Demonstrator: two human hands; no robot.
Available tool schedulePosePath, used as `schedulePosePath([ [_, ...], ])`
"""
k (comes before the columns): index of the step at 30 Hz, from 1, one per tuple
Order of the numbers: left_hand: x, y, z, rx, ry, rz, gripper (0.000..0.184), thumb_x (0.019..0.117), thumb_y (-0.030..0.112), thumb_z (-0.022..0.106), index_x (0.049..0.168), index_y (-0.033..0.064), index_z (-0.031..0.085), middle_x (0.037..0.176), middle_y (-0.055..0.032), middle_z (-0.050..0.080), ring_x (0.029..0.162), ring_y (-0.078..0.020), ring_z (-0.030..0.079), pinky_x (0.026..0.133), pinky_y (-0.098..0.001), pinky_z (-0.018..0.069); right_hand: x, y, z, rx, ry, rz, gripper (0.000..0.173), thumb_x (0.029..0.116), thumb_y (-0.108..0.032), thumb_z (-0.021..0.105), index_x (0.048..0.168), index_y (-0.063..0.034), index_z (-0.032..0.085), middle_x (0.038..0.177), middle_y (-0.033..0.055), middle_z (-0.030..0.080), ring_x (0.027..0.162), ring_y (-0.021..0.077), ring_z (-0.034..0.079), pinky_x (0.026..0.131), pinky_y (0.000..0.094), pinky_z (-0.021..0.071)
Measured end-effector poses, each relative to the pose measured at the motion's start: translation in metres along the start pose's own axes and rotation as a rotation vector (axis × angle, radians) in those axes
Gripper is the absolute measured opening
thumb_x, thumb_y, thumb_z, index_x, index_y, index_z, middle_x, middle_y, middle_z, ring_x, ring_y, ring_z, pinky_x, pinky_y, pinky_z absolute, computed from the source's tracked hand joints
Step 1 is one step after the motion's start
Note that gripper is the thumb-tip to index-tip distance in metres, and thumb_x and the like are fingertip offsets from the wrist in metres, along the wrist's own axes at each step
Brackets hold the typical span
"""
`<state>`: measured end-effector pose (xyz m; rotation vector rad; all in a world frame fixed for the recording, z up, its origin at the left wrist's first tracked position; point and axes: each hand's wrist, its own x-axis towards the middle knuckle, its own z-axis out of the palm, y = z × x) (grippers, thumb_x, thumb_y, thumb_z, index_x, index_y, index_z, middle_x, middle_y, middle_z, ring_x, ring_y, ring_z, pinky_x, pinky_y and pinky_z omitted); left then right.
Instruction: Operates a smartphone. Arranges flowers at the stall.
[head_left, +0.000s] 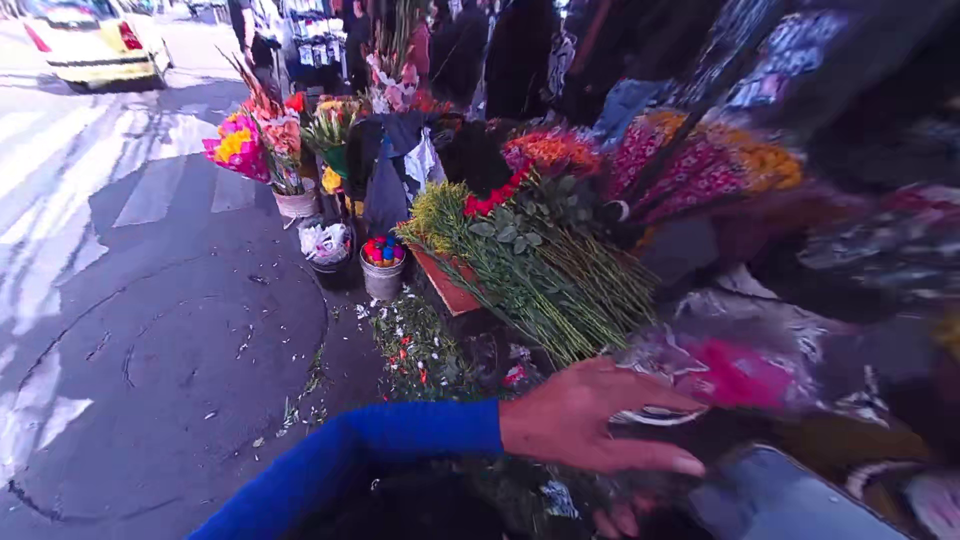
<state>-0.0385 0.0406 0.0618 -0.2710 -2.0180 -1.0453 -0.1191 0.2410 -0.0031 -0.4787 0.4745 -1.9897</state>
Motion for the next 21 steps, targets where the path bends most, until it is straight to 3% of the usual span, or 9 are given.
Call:
schedulePosePath([
  [2, 0.0, -0.006, 0.001, -0.005, -0.026, -0.022, 0.043, 0.0984, 0.027, 0.066, 0.123, -0.0078, 0.068, 0.126, -0.0203, 0.07, 0.126, -0.0304, 0.063, 0.115, -0.0512, 0.0426, 0.0, -0.003, 0.004, 0.069, 0.015, -0.049, 0.079, 0.0817, -0.074, 0.058, 0.124, -0.0082, 0.068, 0.115, 0.021, 0.07, 0.103, 0.0356, 0.069, 0.088, 0.0527, 0.0572],
  [4, -0.001, -0.011, 0.004, 0.006, -0.059, -0.046, 0.046, 0.1014, 0.034, 0.061, 0.124, -0.0055, 0.068, 0.128, -0.0192, 0.069, 0.128, -0.0293, 0.061, 0.114, -0.0508, 0.0445, 0.0, -0.004, -0.001, 0.108, -0.041, -0.125, 0.078, 0.0842, -0.071, 0.058, 0.128, -0.007, 0.065, 0.119, 0.0242, 0.067, 0.104, 0.0385, 0.068, 0.086, 0.0535, 0.0572],
  [9, -0.003, -0.016, 0.013, -0.03, -0.102, 0.01, 0.043, 0.1014, 0.035, 0.062, 0.123, -0.0008, 0.07, 0.128, -0.0168, 0.069, 0.132, -0.0301, 0.058, 0.113, -0.0492, 0.0461, -0.009, -0.012, -0.005, 0.104, -0.037, -0.208, 0.078, 0.0844, -0.071, 0.059, 0.13, -0.0074, 0.063, 0.121, 0.0255, 0.066, 0.105, 0.0399, 0.068, 0.087, 0.0537, 0.0571],
  [15, -0.006, -0.012, 0.026, 0.003, -0.162, 0.179, 0.033, 0.1001, 0.036, 0.065, 0.118, 0.0097, 0.074, 0.132, -0.012, 0.068, 0.138, -0.032, 0.052, 0.119, -0.0615, 0.0338, -0.022, -0.016, -0.008, 0.154, -0.018, -0.269, 0.076, 0.0885, -0.066, 0.058, 0.131, -0.0023, 0.06, 0.122, 0.0299, 0.063, 0.107, 0.0434, 0.066, 0.091, 0.0564, 0.0557],
  [21, -0.012, -0.008, 0.036, 0.074, -0.21, 0.362, 0.031, 0.0982, 0.039, 0.067, 0.115, 0.015, 0.075, 0.134, -0.0107, 0.066, 0.141, -0.0327, 0.048, 0.121, -0.0647, 0.0265, -0.035, -0.02, -0.008, 0.187, 0.009, -0.345, 0.069, 0.091, -0.06, 0.06, 0.132, -0.0033, 0.06, 0.123, 0.0303, 0.063, 0.109, 0.0429, 0.066, 0.092, 0.0563, 0.0562],
])
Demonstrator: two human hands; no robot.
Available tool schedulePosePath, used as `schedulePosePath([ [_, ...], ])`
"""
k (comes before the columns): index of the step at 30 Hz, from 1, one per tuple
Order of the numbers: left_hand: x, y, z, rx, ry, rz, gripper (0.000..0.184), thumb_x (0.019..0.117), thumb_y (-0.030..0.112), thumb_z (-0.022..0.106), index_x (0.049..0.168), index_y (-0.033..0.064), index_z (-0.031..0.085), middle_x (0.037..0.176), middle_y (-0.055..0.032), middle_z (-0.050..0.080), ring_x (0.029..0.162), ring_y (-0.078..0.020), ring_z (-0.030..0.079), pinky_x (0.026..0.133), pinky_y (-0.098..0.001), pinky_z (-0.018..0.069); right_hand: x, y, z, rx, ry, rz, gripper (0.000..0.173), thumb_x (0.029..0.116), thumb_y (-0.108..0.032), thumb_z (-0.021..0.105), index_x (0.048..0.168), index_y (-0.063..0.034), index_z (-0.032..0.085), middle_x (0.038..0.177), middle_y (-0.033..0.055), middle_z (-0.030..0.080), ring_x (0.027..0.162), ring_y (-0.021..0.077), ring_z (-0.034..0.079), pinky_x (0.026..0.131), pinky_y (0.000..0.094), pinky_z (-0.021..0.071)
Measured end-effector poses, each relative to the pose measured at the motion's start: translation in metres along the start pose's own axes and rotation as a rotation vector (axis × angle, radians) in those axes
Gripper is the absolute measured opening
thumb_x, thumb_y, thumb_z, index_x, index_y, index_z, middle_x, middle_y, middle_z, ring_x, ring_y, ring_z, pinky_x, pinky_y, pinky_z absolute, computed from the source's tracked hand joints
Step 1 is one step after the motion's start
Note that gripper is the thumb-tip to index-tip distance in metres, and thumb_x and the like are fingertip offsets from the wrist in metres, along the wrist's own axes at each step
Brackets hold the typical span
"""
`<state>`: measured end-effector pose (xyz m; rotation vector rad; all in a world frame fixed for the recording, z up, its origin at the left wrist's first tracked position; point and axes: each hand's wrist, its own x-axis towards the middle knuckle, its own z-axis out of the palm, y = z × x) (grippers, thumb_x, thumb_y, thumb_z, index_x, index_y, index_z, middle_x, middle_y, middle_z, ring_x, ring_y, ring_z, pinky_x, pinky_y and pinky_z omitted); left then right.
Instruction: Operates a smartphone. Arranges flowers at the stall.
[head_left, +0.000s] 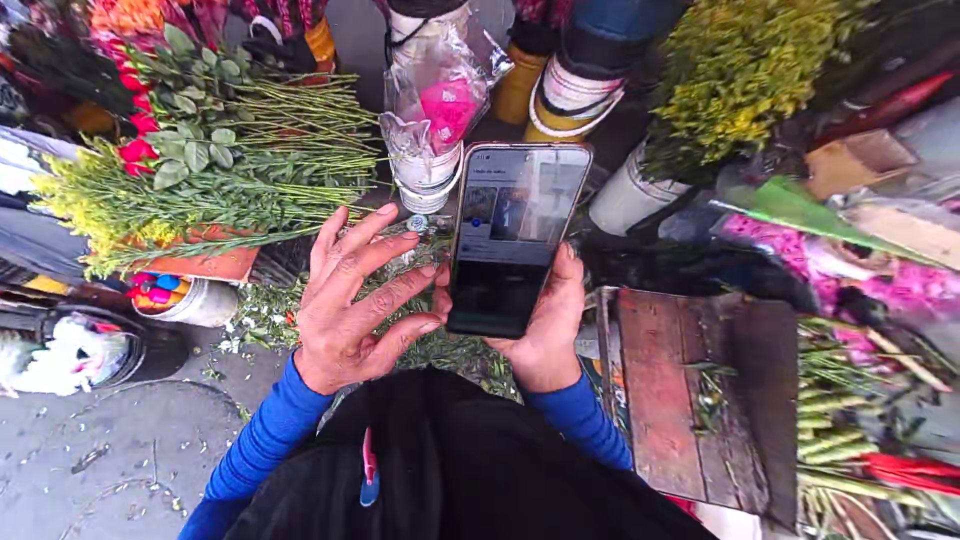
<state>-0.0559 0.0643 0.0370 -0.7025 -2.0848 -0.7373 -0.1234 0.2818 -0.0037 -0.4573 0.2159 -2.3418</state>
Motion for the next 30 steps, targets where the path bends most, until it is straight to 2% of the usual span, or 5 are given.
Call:
schedulePosePath([
  [5, -0.002, 0.003, 0.007, 0.037, -0.028, 0.049, 0.032, 0.0971, 0.039, 0.068, 0.118, 0.0156, 0.074, 0.136, -0.0096, 0.065, 0.142, -0.0323, 0.047, 0.121, -0.0659, 0.0248, -0.004, -0.005, -0.006, 0.001, -0.023, -0.026, 0.069, 0.0904, -0.058, 0.061, 0.134, -0.0039, 0.058, 0.125, 0.0311, 0.062, 0.11, 0.0437, 0.065, 0.094, 0.0566, 0.0546],
  [15, -0.008, 0.009, 0.015, 0.037, -0.045, 0.058, 0.032, 0.0966, 0.039, 0.069, 0.114, 0.0125, 0.075, 0.134, -0.0109, 0.067, 0.142, -0.0328, 0.048, 0.121, -0.0653, 0.0255, -0.013, -0.008, -0.003, 0.023, 0.025, -0.06, 0.081, 0.0906, -0.072, 0.048, 0.134, -0.0042, 0.057, 0.125, 0.0319, 0.061, 0.109, 0.0449, 0.065, 0.093, 0.0579, 0.0548],
  [30, -0.003, 0.008, 0.026, 0.009, -0.101, 0.097, 0.036, 0.0965, 0.045, 0.067, 0.117, 0.0156, 0.072, 0.134, -0.0091, 0.066, 0.141, -0.0292, 0.048, 0.122, -0.0618, 0.0247, -0.026, -0.023, -0.021, -0.071, -0.084, -0.132, 0.073, 0.089, -0.061, 0.059, 0.133, -0.0031, 0.059, 0.125, 0.0301, 0.061, 0.11, 0.0437, 0.064, 0.094, 0.0568, 0.0525],
])
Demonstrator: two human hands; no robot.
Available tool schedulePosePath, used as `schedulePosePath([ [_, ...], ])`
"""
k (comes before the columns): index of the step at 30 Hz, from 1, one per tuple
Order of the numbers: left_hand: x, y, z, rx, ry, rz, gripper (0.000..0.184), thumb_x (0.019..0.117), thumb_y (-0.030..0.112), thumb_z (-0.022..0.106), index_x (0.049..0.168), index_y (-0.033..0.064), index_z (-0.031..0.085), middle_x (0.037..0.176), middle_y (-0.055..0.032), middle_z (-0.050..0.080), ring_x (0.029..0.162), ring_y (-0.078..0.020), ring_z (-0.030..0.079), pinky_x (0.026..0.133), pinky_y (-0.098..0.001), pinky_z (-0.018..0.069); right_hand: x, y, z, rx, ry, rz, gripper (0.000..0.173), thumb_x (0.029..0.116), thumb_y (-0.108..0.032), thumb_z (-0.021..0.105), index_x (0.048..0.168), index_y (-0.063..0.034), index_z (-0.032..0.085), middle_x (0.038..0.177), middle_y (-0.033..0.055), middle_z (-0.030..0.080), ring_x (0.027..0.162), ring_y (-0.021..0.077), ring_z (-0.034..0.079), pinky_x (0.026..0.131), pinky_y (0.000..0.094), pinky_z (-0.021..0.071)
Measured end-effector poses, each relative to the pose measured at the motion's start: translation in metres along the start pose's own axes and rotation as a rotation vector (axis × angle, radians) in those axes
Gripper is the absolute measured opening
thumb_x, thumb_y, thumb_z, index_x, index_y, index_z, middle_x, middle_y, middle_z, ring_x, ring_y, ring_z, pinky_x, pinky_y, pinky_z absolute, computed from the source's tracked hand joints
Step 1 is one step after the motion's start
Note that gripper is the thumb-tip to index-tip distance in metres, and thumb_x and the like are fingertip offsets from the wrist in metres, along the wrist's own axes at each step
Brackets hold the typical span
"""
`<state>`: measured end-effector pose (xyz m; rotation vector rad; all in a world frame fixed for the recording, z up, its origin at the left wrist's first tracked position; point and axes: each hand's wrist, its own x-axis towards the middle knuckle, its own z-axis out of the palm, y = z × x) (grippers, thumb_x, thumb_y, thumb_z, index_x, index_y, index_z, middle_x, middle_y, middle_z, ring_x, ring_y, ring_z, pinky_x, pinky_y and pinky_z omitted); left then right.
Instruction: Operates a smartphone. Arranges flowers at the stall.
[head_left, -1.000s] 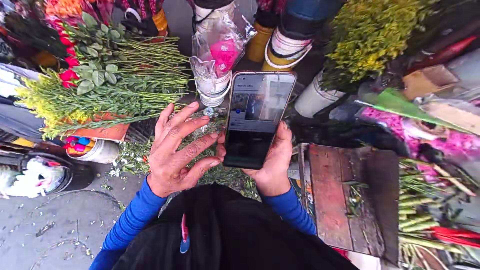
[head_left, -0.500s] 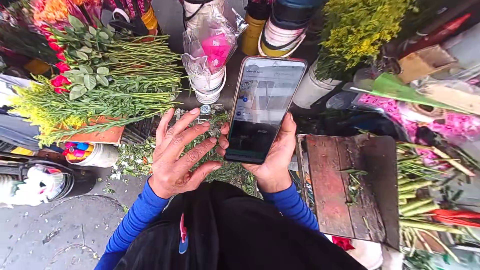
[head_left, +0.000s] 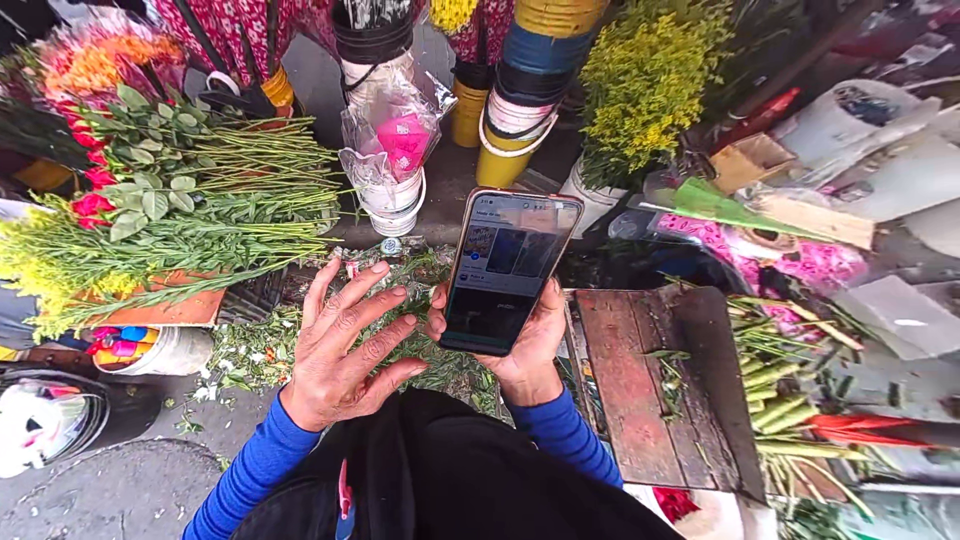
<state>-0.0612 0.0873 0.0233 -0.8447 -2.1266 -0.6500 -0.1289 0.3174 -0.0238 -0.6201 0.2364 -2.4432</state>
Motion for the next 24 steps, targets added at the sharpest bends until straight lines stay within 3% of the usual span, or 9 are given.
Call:
schedulePosePath([
  [12, 0.005, -0.003, 0.005, -0.003, -0.032, 0.025, 0.035, 0.0976, 0.044, 0.066, 0.118, 0.0154, 0.071, 0.134, -0.009, 0.065, 0.142, -0.0294, 0.047, 0.122, -0.0613, 0.0242, -0.009, -0.005, -0.004, -0.034, -0.011, -0.011, 0.072, 0.0893, -0.061, 0.06, 0.133, -0.0042, 0.06, 0.126, 0.0291, 0.062, 0.11, 0.0429, 0.064, 0.094, 0.0556, 0.0532],
  [15, 0.01, -0.001, 0.007, 0.018, -0.029, 0.02, 0.043, 0.0964, 0.048, 0.066, 0.126, 0.0163, 0.068, 0.137, -0.009, 0.064, 0.143, -0.0299, 0.047, 0.122, -0.0615, 0.0246, -0.01, -0.005, -0.006, -0.071, -0.02, -0.022, 0.072, 0.0895, -0.062, 0.059, 0.133, -0.0055, 0.06, 0.126, 0.028, 0.062, 0.109, 0.0412, 0.064, 0.093, 0.0543, 0.0537],
  [19, 0.029, 0.003, 0.008, 0.1, -0.032, 0.016, 0.068, 0.0929, 0.062, 0.063, 0.144, 0.018, 0.056, 0.151, -0.0121, 0.052, 0.15, -0.0346, 0.034, 0.123, -0.0635, 0.0202, -0.01, -0.004, -0.007, -0.043, -0.025, -0.022, 0.068, 0.091, -0.059, 0.06, 0.134, -0.0054, 0.061, 0.126, 0.0279, 0.063, 0.111, 0.0412, 0.064, 0.094, 0.0546, 0.0536],
  [21, 0.04, 0.004, 0.008, 0.131, -0.051, 0.02, 0.072, 0.0922, 0.065, 0.062, 0.147, 0.018, 0.053, 0.155, -0.0131, 0.046, 0.153, -0.0358, 0.027, 0.123, -0.0657, 0.0165, -0.011, -0.004, -0.006, -0.005, -0.02, -0.022, 0.066, 0.0909, -0.055, 0.063, 0.134, -0.0053, 0.061, 0.127, 0.0279, 0.063, 0.113, 0.0415, 0.064, 0.095, 0.055, 0.0535],
  [24, 0.05, 0.006, 0.01, 0.143, -0.065, 0.023, 0.07, 0.0926, 0.064, 0.062, 0.145, 0.0168, 0.055, 0.157, -0.0148, 0.044, 0.153, -0.0371, 0.025, 0.121, -0.0677, 0.0161, -0.013, -0.005, -0.005, 0.004, -0.034, -0.036, 0.064, 0.0921, -0.053, 0.062, 0.134, -0.005, 0.06, 0.128, 0.0277, 0.062, 0.114, 0.0412, 0.064, 0.097, 0.0545, 0.0532],
])
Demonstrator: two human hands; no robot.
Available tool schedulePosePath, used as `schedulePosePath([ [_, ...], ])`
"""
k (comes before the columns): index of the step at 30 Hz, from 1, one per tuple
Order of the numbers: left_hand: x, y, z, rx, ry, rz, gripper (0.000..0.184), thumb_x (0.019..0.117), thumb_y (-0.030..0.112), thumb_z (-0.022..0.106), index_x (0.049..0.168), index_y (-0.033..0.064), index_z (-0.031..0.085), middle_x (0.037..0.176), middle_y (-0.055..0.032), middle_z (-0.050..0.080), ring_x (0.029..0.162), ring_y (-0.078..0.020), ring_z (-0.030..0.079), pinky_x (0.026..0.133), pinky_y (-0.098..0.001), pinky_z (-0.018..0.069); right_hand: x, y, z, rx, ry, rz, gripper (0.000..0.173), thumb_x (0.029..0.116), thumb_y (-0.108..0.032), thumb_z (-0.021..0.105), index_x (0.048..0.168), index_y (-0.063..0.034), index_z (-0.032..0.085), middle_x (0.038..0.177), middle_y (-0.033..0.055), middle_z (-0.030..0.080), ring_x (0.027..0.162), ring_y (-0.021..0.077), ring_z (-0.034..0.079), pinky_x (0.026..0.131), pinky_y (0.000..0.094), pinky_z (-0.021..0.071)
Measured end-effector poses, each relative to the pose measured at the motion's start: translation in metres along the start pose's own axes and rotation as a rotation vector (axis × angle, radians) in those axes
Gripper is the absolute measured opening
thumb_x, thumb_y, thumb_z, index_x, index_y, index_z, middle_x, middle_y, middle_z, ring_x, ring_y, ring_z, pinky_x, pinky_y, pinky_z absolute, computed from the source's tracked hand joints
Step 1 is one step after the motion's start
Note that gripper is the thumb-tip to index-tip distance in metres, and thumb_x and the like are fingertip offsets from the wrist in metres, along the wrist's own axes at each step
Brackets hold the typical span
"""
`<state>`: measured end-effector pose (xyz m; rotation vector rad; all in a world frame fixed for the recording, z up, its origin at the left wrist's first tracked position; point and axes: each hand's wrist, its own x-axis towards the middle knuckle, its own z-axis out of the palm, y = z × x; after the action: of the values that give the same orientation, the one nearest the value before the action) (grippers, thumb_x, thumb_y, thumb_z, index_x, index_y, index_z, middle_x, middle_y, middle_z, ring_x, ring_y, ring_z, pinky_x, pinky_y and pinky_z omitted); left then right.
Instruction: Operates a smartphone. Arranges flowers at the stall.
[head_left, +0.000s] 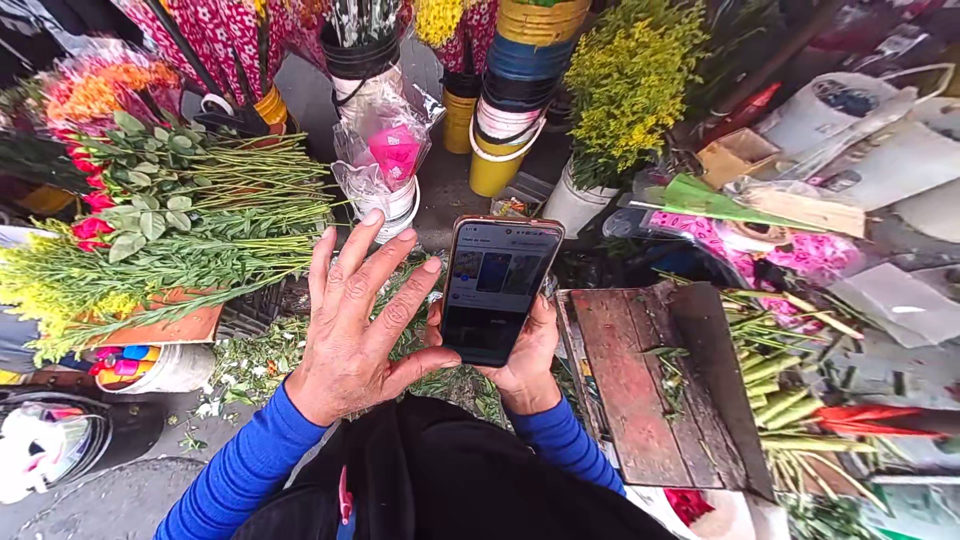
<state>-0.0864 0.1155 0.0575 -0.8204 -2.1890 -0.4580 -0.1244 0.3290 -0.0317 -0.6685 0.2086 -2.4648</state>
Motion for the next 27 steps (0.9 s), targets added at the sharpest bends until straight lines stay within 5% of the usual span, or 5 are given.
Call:
schedulePosePath([
  [14, 0.009, 0.018, 0.05, -0.218, -0.041, 0.077, 0.054, 0.0989, 0.053, 0.059, 0.142, 0.0198, 0.055, 0.153, -0.012, 0.049, 0.151, -0.0326, 0.033, 0.123, -0.0586, 0.0216, -0.052, -0.021, 0.021, -0.189, 0.195, -0.168, 0.059, 0.0914, -0.059, 0.061, 0.127, -0.0132, 0.069, 0.122, 0.0207, 0.069, 0.109, 0.0354, 0.069, 0.092, 0.0499, 0.0573],
  [19, 0.012, 0.041, 0.078, -0.497, -0.091, 0.156, 0.029, 0.101, 0.039, 0.061, 0.117, 0.0163, 0.07, 0.118, -0.0063, 0.069, 0.137, -0.0171, 0.051, 0.124, -0.0563, 0.0138, -0.105, -0.034, 0.049, -0.357, 0.424, -0.351, 0.066, 0.0984, -0.065, 0.034, 0.128, -0.0145, 0.064, 0.12, 0.0199, 0.069, 0.104, 0.0349, 0.069, 0.086, 0.0474, 0.0582],
  [22, 0.009, 0.062, 0.08, -0.841, -0.402, 0.183, 0.028, 0.0998, 0.036, 0.065, 0.109, 0.0118, 0.077, 0.106, -0.0084, 0.074, 0.12, -0.017, 0.063, 0.121, -0.0527, 0.0275, -0.142, -0.04, 0.074, -0.479, 0.628, -0.488, 0.069, 0.1031, -0.066, 0.022, 0.134, -0.0142, 0.057, 0.12, 0.0184, 0.069, 0.101, 0.0315, 0.07, 0.084, 0.0444, 0.0595],
  [25, 0.015, 0.084, 0.077, -1.144, -0.854, 0.258, 0.039, 0.0988, 0.039, 0.066, 0.113, 0.0048, 0.077, 0.099, -0.0119, 0.074, 0.096, -0.0186, 0.07, 0.092, -0.0417, 0.0555, -0.183, -0.039, 0.102, -0.668, 0.845, -0.484, 0.046, 0.099, -0.038, 0.057, 0.135, -0.01, 0.053, 0.12, 0.0159, 0.069, 0.098, 0.026, 0.071, 0.084, 0.0404, 0.0601],
  [27, 0.018, 0.1, 0.079, -1.257, -1.042, 0.344, 0.046, 0.0985, 0.045, 0.064, 0.114, 0.0024, 0.076, 0.094, -0.0143, 0.072, 0.085, -0.0197, 0.067, 0.08, -0.0399, 0.0565, -0.204, -0.038, 0.134, -0.9, 1.0, -0.339, 0.039, 0.0924, -0.01, 0.063, 0.131, -0.0064, 0.055, 0.115, 0.0118, 0.071, 0.094, 0.0205, 0.071, 0.083, 0.0372, 0.0604],
])
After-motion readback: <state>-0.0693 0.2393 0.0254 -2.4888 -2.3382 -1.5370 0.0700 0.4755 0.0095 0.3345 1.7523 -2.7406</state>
